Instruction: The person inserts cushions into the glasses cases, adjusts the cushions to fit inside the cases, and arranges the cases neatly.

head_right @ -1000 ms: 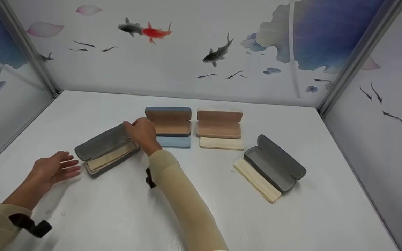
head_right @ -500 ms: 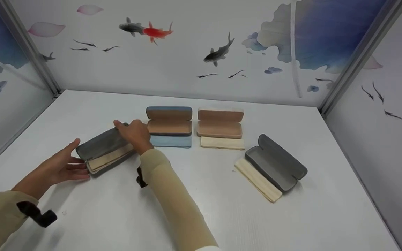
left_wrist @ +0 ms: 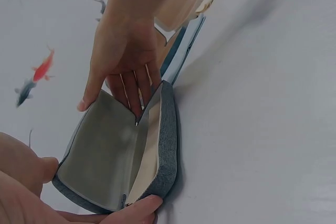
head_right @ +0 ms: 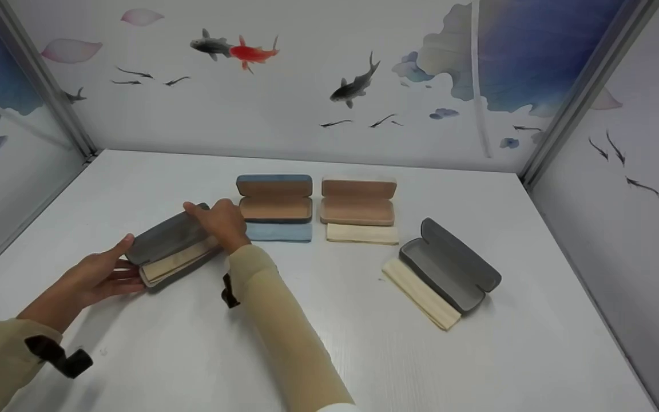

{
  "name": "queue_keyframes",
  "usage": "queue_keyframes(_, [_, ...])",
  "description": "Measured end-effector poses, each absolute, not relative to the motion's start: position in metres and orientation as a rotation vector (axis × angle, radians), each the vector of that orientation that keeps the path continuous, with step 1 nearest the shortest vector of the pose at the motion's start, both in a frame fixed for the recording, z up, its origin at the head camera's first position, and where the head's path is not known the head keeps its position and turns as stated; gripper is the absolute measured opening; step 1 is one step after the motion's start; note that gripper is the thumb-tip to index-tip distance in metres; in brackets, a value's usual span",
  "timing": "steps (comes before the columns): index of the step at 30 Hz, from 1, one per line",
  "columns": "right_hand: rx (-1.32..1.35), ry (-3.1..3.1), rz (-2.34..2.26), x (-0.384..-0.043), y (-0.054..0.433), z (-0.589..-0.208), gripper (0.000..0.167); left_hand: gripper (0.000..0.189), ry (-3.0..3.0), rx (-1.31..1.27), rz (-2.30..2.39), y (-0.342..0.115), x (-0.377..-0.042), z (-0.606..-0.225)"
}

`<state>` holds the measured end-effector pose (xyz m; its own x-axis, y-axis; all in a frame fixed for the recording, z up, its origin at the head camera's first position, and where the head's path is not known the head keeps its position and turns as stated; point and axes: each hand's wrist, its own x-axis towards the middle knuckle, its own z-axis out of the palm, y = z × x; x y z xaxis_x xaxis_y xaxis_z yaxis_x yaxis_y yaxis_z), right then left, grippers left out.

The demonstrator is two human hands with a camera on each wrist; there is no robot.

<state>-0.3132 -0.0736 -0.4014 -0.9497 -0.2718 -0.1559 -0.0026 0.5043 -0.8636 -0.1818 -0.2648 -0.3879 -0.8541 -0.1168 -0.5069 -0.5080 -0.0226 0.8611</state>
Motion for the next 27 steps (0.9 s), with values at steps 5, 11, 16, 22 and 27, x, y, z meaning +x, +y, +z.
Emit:
queue_keyframes(5, [-0.187, 2.434, -1.371, -0.315, -0.07, -0.395, 0.076, 0.094, 1.983, -0.654, 1.977, -0.264, -0.18, -0.39])
queue_keyframes(11, [-0.19, 2.458, -1.307, -0.311, -0.069, -0.388, 0.081, 0.091, 2.045, -0.64, 1.939, -0.261, -0.179, -0.391])
queue_keyframes(16, [-0.196, 2.492, -1.261, -0.308, -0.068, -0.387, 0.078, 0.086, 2.148, -0.641, 1.836, -0.258, -0.176, -0.39])
queue_keyframes(22, [-0.251, 2.48, -1.318, -0.311, -0.062, -0.395, 0.058, 0.08, 2.2, -0.661, 1.828, -0.252, -0.172, -0.39])
queue_keyframes(27, [-0.295, 2.435, -1.425, -0.312, -0.056, -0.401, 0.047, 0.079, 2.281, -0.687, 1.779, -0.247, -0.17, -0.393])
